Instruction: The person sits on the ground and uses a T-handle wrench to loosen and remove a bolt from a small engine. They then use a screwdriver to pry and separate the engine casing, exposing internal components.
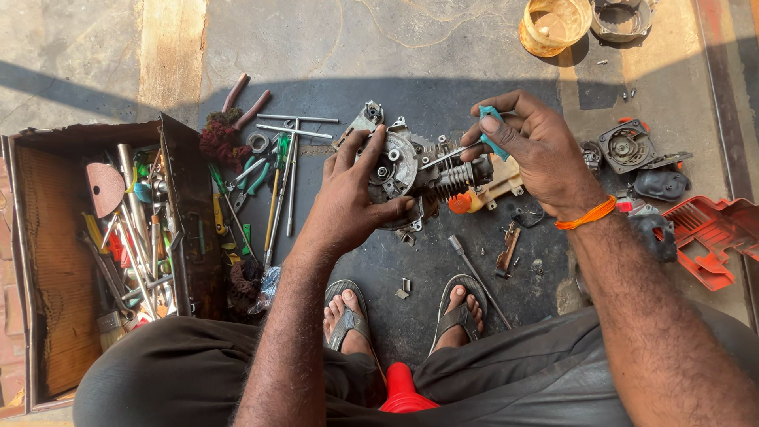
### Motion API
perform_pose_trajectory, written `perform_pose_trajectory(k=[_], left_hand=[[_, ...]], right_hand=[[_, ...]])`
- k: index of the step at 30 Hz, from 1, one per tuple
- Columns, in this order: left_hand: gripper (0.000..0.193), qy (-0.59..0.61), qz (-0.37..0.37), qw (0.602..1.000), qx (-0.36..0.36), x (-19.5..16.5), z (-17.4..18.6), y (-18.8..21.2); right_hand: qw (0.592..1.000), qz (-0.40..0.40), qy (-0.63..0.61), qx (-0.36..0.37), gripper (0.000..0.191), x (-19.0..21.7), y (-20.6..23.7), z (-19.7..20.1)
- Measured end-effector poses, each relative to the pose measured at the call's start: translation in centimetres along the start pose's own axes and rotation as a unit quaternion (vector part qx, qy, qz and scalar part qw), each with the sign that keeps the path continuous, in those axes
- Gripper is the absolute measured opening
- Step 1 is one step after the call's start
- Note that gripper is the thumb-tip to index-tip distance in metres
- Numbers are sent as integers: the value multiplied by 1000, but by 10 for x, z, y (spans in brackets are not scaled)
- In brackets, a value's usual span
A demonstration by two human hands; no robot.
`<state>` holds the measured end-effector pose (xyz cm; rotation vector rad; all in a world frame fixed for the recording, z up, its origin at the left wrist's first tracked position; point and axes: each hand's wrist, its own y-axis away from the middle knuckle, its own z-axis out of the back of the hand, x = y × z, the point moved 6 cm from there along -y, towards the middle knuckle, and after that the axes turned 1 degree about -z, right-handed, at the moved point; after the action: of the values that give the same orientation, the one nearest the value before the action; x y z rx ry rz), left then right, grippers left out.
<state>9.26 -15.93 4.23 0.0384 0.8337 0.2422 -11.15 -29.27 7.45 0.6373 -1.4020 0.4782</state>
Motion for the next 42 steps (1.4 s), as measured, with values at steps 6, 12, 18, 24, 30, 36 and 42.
perform_pose_trajectory(k=[6, 12, 18, 24, 30, 36, 42], left_hand=[[112, 33, -20, 999, 24, 9, 2, -1], [115, 71, -24, 995, 67, 14, 10, -2], [112, 98, 17, 992, 77, 13, 6, -3], [115, 85, -15, 995, 48, 13, 6, -3], [114, 77, -28, 996, 32, 18, 7, -3], [112, 46, -22, 999, 19, 18, 0, -3], [113, 24, -33, 999, -26, 16, -3, -3]], right_hand=[[1000, -6, 7, 12, 24, 7, 0, 0], [999, 24, 37, 25, 22, 12, 2, -10], [997, 38, 37, 50, 20, 2, 4, -15], [998, 20, -22, 51, 20, -3, 4, -18], [986, 45, 153, 55, 24, 10, 9, -12], [977, 53, 204, 33, 25, 15, 8, -11], [950, 48, 308, -36, 27, 18, 7, -12]])
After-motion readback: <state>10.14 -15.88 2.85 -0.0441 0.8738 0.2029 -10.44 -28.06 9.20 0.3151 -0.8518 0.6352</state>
